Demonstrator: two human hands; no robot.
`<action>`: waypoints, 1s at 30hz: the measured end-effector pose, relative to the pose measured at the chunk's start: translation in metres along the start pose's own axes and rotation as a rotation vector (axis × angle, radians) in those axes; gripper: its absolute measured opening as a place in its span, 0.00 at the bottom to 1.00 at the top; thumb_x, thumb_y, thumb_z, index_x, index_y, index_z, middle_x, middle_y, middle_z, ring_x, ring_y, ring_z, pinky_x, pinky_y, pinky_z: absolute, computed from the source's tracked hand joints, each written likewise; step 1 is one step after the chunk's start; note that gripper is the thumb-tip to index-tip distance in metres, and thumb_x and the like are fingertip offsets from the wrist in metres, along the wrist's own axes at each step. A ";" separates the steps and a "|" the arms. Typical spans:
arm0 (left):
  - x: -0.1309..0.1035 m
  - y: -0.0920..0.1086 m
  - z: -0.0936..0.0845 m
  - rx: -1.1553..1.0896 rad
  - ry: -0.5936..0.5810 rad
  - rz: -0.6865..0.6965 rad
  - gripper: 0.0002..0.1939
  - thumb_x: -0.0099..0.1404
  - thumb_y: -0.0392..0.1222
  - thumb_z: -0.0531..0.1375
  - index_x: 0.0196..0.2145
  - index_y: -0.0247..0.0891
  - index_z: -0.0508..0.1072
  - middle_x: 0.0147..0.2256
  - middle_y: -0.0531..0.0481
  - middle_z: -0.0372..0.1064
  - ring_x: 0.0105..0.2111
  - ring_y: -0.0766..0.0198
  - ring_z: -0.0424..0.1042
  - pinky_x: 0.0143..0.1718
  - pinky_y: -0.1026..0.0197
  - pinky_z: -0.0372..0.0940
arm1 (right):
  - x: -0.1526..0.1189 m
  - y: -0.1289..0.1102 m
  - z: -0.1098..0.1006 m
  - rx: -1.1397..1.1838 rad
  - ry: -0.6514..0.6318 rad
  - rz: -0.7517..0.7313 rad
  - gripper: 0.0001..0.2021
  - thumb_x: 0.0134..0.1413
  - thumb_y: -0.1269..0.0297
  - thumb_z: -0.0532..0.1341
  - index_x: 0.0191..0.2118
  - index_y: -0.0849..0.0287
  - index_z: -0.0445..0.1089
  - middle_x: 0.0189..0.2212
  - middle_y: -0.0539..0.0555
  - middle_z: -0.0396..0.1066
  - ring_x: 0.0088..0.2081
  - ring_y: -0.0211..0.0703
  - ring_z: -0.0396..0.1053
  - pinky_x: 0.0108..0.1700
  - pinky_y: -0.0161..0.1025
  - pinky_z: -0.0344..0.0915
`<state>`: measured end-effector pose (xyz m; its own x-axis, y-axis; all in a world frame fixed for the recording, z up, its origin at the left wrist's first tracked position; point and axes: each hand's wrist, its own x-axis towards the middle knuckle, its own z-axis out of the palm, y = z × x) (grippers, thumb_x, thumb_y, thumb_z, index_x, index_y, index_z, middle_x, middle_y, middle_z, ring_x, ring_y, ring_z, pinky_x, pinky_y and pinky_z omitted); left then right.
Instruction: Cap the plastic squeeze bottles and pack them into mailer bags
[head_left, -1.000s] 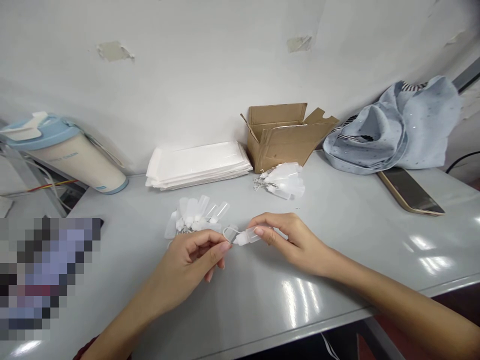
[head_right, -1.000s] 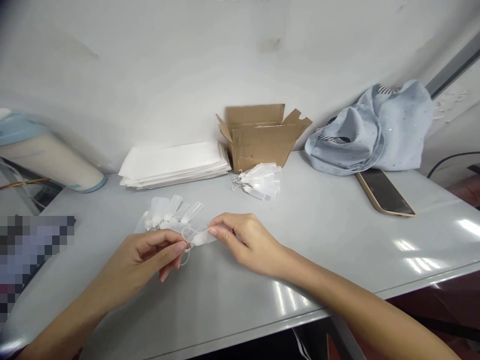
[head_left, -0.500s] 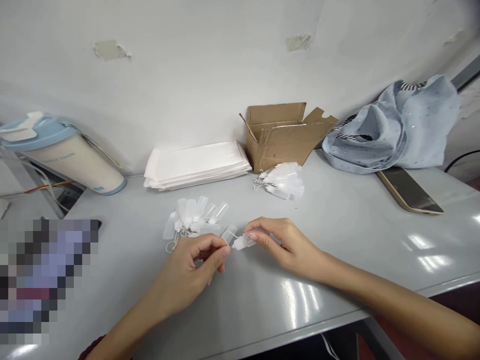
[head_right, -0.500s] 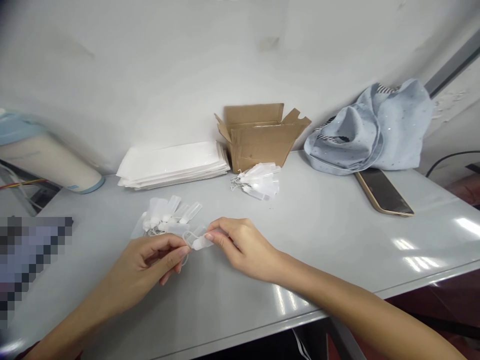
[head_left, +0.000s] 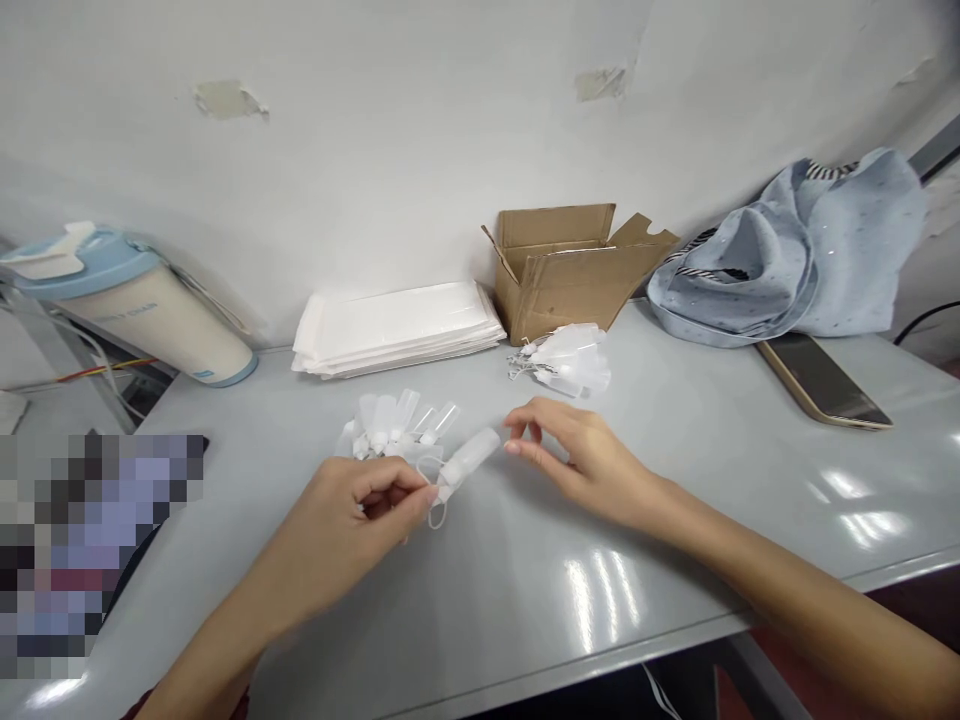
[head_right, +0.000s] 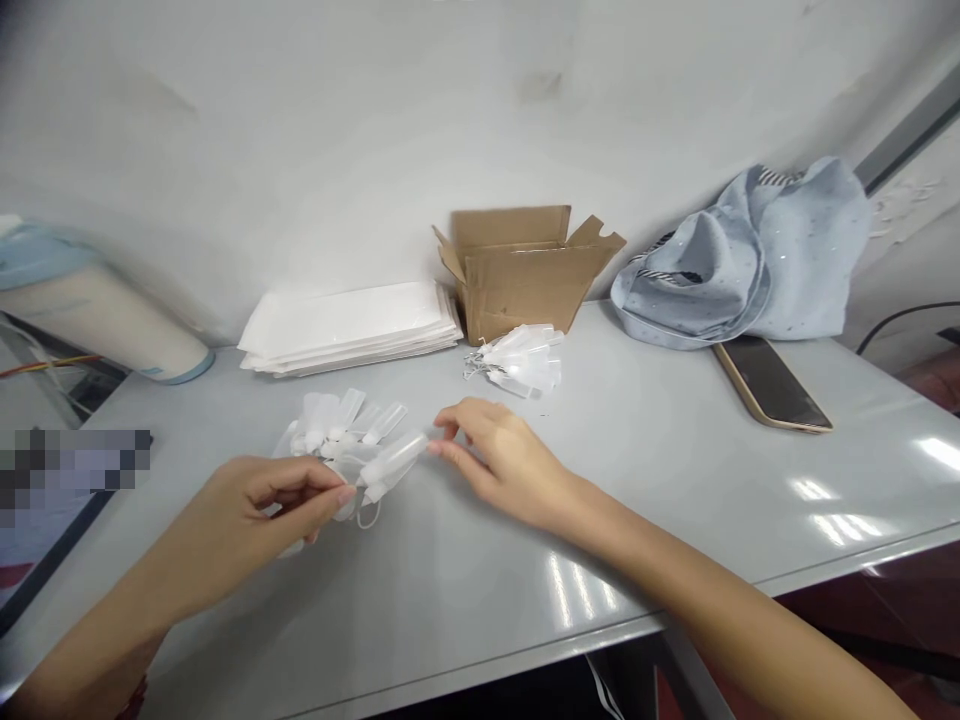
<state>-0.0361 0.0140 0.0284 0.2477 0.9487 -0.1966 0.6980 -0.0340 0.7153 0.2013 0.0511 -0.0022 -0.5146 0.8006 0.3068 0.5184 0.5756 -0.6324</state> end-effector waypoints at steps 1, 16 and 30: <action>0.001 0.000 -0.001 0.021 0.037 -0.007 0.13 0.60 0.46 0.57 0.22 0.39 0.73 0.17 0.56 0.62 0.18 0.70 0.57 0.19 0.68 0.53 | 0.001 0.005 -0.002 -0.047 0.057 -0.015 0.08 0.61 0.64 0.55 0.41 0.61 0.67 0.35 0.56 0.71 0.35 0.42 0.68 0.39 0.40 0.64; 0.005 -0.009 -0.001 0.156 -0.085 -0.124 0.22 0.60 0.53 0.53 0.14 0.38 0.60 0.15 0.57 0.52 0.17 0.69 0.55 0.18 0.67 0.52 | 0.009 0.041 -0.035 -0.802 0.137 0.252 0.08 0.55 0.67 0.60 0.40 0.64 0.69 0.37 0.62 0.70 0.41 0.56 0.67 0.37 0.46 0.62; 0.001 -0.005 0.002 0.028 -0.033 -0.124 0.24 0.63 0.55 0.52 0.15 0.38 0.65 0.14 0.57 0.54 0.16 0.69 0.54 0.18 0.67 0.49 | 0.012 0.044 -0.029 -0.853 -0.023 0.457 0.08 0.53 0.69 0.62 0.40 0.65 0.69 0.37 0.62 0.74 0.42 0.58 0.69 0.38 0.45 0.61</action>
<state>-0.0383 0.0147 0.0233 0.1797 0.9353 -0.3050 0.7433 0.0740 0.6649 0.2381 0.0909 -0.0060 -0.1492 0.9789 0.1394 0.9885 0.1443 0.0441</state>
